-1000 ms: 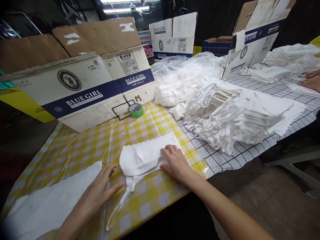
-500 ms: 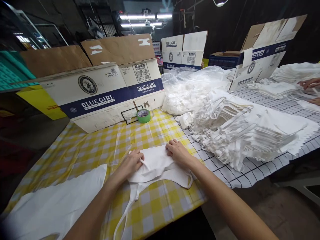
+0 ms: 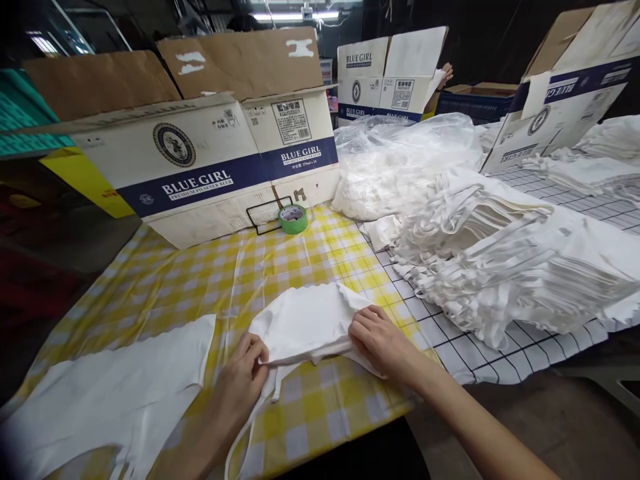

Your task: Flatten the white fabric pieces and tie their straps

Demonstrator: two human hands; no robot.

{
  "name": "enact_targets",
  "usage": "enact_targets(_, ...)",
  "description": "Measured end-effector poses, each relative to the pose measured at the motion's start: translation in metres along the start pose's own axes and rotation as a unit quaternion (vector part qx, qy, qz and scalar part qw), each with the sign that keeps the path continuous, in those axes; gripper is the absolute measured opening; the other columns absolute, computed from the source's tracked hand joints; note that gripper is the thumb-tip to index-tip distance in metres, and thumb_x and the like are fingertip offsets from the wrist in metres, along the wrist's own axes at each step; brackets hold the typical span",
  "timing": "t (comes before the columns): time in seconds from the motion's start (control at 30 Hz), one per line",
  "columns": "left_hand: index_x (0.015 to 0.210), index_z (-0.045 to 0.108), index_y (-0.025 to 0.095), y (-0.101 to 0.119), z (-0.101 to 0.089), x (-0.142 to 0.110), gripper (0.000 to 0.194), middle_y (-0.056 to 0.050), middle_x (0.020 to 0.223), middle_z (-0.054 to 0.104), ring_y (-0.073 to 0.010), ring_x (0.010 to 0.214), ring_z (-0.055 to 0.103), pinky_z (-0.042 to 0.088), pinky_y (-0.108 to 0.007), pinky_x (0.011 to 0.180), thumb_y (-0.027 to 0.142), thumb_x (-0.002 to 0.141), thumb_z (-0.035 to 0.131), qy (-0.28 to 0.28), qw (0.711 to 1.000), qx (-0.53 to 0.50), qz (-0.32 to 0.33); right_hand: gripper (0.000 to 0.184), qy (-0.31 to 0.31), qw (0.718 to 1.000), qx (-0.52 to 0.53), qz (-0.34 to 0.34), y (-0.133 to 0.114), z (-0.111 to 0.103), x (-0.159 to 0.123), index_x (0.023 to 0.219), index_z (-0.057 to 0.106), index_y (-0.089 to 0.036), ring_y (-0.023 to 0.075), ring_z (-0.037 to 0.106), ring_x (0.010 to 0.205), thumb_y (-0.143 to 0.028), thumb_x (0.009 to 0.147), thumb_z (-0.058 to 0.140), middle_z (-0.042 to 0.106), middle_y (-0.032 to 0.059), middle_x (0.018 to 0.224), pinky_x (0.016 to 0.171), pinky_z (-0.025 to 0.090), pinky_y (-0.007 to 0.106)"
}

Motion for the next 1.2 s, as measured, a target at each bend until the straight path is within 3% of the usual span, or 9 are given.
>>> enact_targets(0.13,0.077,0.048,0.021,0.001,0.002,-0.01,0.008,0.001,0.08,0.049,-0.0113,0.058,0.049,0.039,-0.024,0.059,0.023,0.08,0.041,-0.024,0.997,-0.056,-0.039,0.024,-0.007,0.999,-0.045,0.016,-0.013,0.006,-0.017,0.105,0.051,-0.021,0.0181,0.052,0.084,-0.011,0.088,0.038,0.06,0.0045,0.086,0.087,0.033,0.039)
enact_targets(0.27,0.071,0.05,0.021,0.005,-0.002,-0.003,0.025,0.0,0.076,0.052,-0.0139,0.062,0.051,0.038,-0.026,0.06,0.04,0.083,0.042,0.004,0.996,-0.055,-0.074,0.023,-0.031,0.998,-0.056,0.01,-0.02,0.011,-0.025,0.095,0.057,-0.023,0.0188,0.052,0.083,-0.01,0.086,0.039,0.059,0.0044,0.084,0.086,0.033,0.039)
enact_targets(0.4,0.061,0.039,0.02,0.01,-0.004,0.009,0.025,0.001,0.068,0.05,-0.0142,0.06,0.049,0.035,-0.026,0.059,0.034,0.082,0.044,0.035,0.995,0.014,-0.088,0.022,-0.025,0.998,-0.054,0.005,-0.025,0.008,-0.025,0.088,0.059,-0.023,0.0185,0.052,0.082,-0.011,0.086,0.041,0.059,0.0043,0.082,0.084,0.034,0.038)
enact_targets(0.57,0.08,0.041,0.023,0.003,0.004,0.002,0.003,0.004,0.062,0.047,-0.0144,0.057,0.05,0.034,-0.024,0.057,0.025,0.078,0.043,0.035,0.992,-0.032,-0.117,0.023,-0.022,0.999,-0.048,0.008,-0.032,0.004,-0.032,0.085,0.059,-0.023,0.0172,0.053,0.077,-0.014,0.089,0.038,0.06,0.0043,0.08,0.08,0.037,0.036)
enact_targets(0.73,0.1,0.04,0.024,-0.003,0.002,-0.019,0.023,0.007,0.057,0.043,-0.015,0.053,0.049,0.035,-0.023,0.055,0.027,0.077,0.044,0.064,0.979,-0.091,-0.169,0.02,0.009,0.993,-0.047,0.104,-0.028,0.011,-0.049,0.1,0.059,-0.024,0.0188,0.056,0.08,-0.021,0.09,0.041,0.061,0.0073,0.096,0.072,0.04,0.034)
enact_targets(0.87,0.115,0.042,0.023,0.01,0.002,-0.03,0.039,0.007,0.053,0.044,-0.0159,0.048,0.045,0.032,-0.024,0.051,0.029,0.076,0.045,0.06,0.97,-0.132,-0.195,0.028,0.092,0.968,-0.061,0.227,-0.02,0.018,-0.056,0.115,0.052,-0.024,0.02,0.06,0.08,-0.026,0.09,0.04,0.055,0.0096,0.115,0.066,0.046,0.033)
enact_targets(0.93,0.125,0.039,0.021,0.017,0.003,-0.032,0.049,0.006,0.052,0.046,-0.0161,0.046,0.044,0.031,-0.024,0.05,0.028,0.076,0.044,0.065,0.966,-0.141,-0.206,0.031,0.106,0.956,-0.054,0.269,-0.018,0.02,-0.053,0.119,0.049,-0.024,0.0191,0.061,0.075,-0.027,0.089,0.039,0.052,0.0099,0.118,0.058,0.047,0.031)
enact_targets(1.07,0.138,0.03,0.019,0.021,0.006,-0.032,0.061,0.007,0.046,0.04,-0.0162,0.043,0.042,0.029,-0.025,0.05,0.024,0.077,0.04,0.067,0.971,-0.116,-0.196,0.039,0.102,0.946,-0.057,0.302,-0.014,0.018,-0.041,0.124,0.042,-0.023,0.0201,0.058,0.071,-0.026,0.085,0.043,0.051,0.0113,0.115,0.05,0.045,0.031)
enact_targets(1.2,0.132,0.044,0.027,0.013,0.008,-0.033,0.053,0.004,0.046,0.045,-0.0158,0.042,0.042,0.027,-0.024,0.049,0.024,0.079,0.04,0.051,0.981,-0.037,-0.185,0.023,0.093,0.939,-0.064,0.324,-0.009,0.012,-0.036,0.104,0.053,-0.021,0.0225,0.055,0.078,-0.02,0.084,0.042,0.055,0.0085,0.094,0.059,0.044,0.032)
Point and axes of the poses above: each hand's wrist, its own x-axis towards the middle knuckle, its own z-axis out of the palm, y = z × x, the point moved 2 cm from there along x, towards the middle knuckle
